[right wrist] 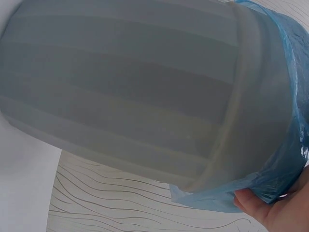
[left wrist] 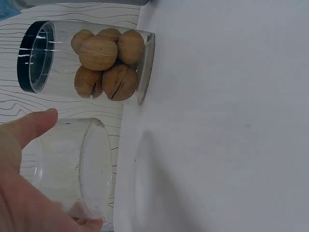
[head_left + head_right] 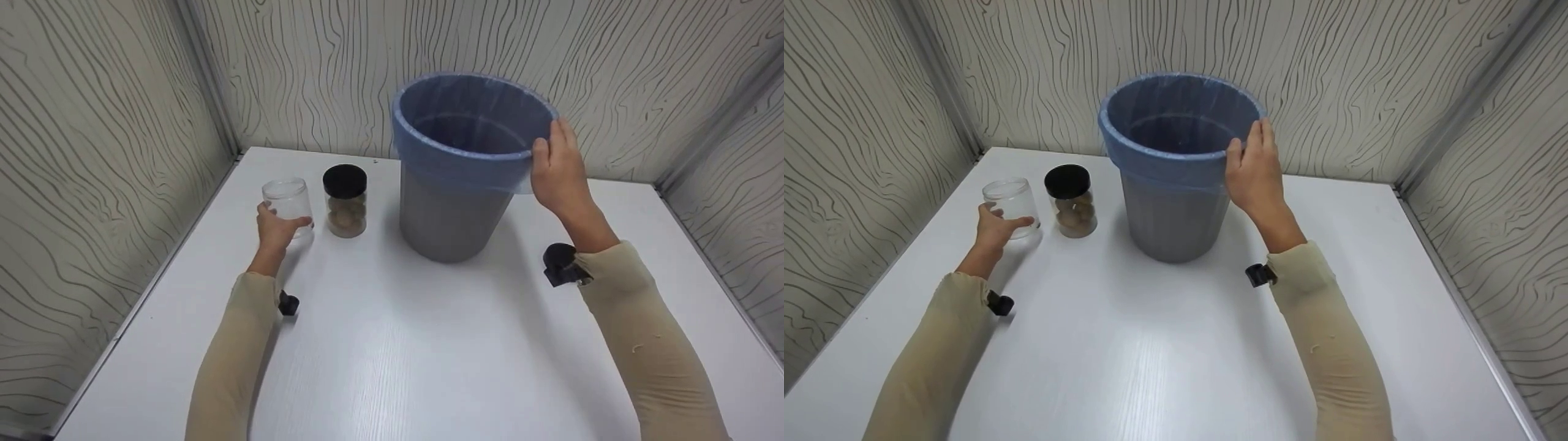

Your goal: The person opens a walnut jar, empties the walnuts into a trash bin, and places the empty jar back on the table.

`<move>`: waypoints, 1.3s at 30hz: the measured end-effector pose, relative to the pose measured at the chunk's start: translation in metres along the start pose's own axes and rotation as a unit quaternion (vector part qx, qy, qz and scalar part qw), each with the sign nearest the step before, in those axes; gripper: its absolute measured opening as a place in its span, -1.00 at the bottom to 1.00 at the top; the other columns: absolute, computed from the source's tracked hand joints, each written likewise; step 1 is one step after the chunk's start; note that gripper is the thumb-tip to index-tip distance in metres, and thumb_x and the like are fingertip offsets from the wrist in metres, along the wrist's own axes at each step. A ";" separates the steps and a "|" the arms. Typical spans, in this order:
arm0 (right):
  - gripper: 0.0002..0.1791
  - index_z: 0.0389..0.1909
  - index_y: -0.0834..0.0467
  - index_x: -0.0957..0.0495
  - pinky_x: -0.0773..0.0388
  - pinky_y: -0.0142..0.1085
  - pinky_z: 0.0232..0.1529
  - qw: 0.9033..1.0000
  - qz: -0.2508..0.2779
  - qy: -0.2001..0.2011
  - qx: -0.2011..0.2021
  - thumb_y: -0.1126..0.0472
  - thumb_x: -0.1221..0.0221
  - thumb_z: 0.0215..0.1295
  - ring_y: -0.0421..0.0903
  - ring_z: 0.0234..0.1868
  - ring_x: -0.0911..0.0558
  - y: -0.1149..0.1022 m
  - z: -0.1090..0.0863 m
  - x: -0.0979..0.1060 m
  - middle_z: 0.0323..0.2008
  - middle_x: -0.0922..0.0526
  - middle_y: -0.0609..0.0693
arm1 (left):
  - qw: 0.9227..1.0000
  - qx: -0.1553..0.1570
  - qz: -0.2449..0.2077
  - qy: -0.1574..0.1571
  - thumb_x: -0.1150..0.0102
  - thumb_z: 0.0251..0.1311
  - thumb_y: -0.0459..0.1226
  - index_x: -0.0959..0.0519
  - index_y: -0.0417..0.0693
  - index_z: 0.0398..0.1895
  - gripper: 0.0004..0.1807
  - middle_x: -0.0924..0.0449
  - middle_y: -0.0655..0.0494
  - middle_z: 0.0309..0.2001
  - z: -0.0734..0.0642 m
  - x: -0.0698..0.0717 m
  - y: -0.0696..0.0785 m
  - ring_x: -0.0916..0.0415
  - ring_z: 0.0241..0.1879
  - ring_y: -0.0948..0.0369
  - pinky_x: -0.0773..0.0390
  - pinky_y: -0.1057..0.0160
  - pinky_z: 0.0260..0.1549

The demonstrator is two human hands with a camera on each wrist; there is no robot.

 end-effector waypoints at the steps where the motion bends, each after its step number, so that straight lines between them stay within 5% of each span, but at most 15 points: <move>1: -0.33 0.39 0.46 0.08 0.15 -0.10 0.39 1.000 -0.001 0.000 0.001 0.05 0.38 0.47 0.15 0.44 0.08 0.000 0.000 0.000 0.41 0.08 0.34 | 1.000 0.003 0.002 -0.001 -0.42 -0.08 -0.28 0.21 -0.15 0.44 0.15 0.04 -0.21 0.39 0.000 -0.001 0.000 0.03 0.38 -0.09 -0.06 0.04 0.31; 15: -0.32 0.39 0.47 0.11 0.19 -0.08 0.39 1.000 0.000 -0.010 -0.005 0.03 0.41 0.47 0.16 0.44 0.13 -0.001 0.000 0.001 0.42 0.13 0.34 | 1.000 0.023 -0.010 -0.011 -0.42 -0.09 -0.33 0.19 -0.18 0.44 0.13 -0.02 -0.22 0.39 0.002 -0.004 -0.005 0.00 0.37 -0.08 -0.07 0.06 0.30; 39: -0.33 0.39 0.48 0.09 0.17 -0.08 0.39 1.000 0.003 -0.003 -0.001 0.05 0.40 0.47 0.16 0.44 0.10 0.000 0.000 0.000 0.41 0.10 0.35 | 0.998 0.020 0.055 0.001 -0.45 -0.13 -0.29 0.10 -0.32 0.40 0.11 -0.09 -0.28 0.32 0.003 0.001 -0.011 -0.07 0.33 -0.11 -0.10 0.05 0.29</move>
Point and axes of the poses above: each hand's wrist, its own z-axis towards the middle knuckle, its own x-axis out of the back of the hand, y = z × x, the point moved 3 cm from there along z, towards the middle knuckle
